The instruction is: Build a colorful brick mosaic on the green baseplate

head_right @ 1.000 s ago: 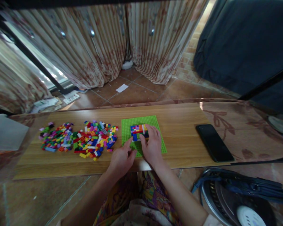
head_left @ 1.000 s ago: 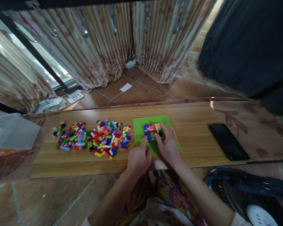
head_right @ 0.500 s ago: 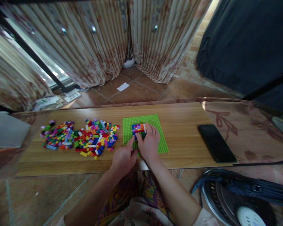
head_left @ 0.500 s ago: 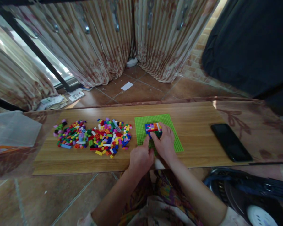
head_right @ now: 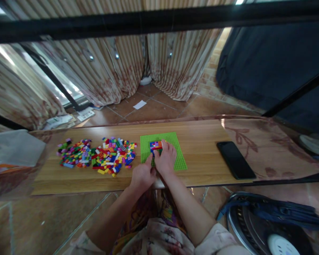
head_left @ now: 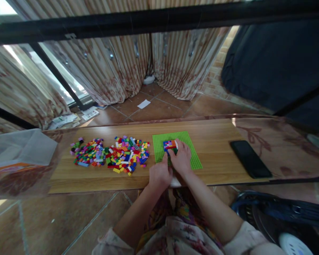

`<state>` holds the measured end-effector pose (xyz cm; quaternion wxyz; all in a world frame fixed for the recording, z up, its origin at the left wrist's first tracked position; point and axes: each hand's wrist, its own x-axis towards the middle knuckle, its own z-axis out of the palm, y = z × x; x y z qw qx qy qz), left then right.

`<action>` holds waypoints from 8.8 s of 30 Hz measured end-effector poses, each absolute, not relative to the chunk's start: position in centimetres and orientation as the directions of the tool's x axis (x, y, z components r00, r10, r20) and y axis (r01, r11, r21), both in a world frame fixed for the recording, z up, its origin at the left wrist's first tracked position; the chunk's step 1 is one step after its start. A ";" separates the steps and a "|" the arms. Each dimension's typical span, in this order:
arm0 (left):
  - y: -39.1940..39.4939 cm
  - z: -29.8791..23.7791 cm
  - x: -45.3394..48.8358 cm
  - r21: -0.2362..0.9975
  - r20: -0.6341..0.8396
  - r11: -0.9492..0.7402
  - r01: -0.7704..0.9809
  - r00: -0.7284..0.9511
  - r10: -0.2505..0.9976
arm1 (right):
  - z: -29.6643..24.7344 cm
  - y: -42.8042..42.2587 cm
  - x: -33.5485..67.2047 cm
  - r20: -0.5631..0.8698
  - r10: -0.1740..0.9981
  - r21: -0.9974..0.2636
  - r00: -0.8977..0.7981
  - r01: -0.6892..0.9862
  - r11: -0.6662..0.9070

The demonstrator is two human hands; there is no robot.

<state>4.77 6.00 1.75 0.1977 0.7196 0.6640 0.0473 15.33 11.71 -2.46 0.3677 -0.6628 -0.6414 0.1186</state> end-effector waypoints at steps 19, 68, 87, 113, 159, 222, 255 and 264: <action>-3.2 0.0 0.0 0.768 -0.097 0.024 0.640 0.079 0.992 | -0.7 3.8 15.9 0.374 0.927 -0.775 -0.022 0.542 0.325; 1.2 1.4 0.5 0.982 -0.044 0.060 0.179 -0.089 0.995 | 0.4 2.9 14.0 0.111 0.990 -0.981 -0.083 0.149 0.122; 5.0 0.1 3.9 0.785 0.100 -0.056 0.617 -0.037 0.994 | -1.6 9.7 19.5 0.456 0.876 -0.638 -0.155 0.630 0.443; 5.3 0.4 4.2 0.457 0.073 -0.202 0.866 0.190 0.979 | -2.4 9.6 18.9 0.450 0.893 -0.712 -0.034 0.589 0.381; 1.3 0.0 -2.6 0.549 0.234 0.018 0.836 -0.174 0.956 | -4.5 11.4 28.2 0.461 0.872 -0.615 0.167 0.768 0.178; 0.5 2.2 -12.4 0.567 0.240 0.221 0.793 -0.416 0.877 | -4.8 12.1 27.1 0.533 0.844 -0.485 0.060 0.839 0.246; 9.1 0.6 4.6 0.733 0.019 0.119 0.670 -0.195 0.981 | -4.0 12.0 26.4 0.480 0.872 -0.562 0.094 0.797 0.223; 11.0 -0.2 3.9 0.870 -0.197 0.257 0.421 -0.180 0.964 | -4.0 11.9 26.4 0.493 0.865 -0.562 0.095 0.794 0.233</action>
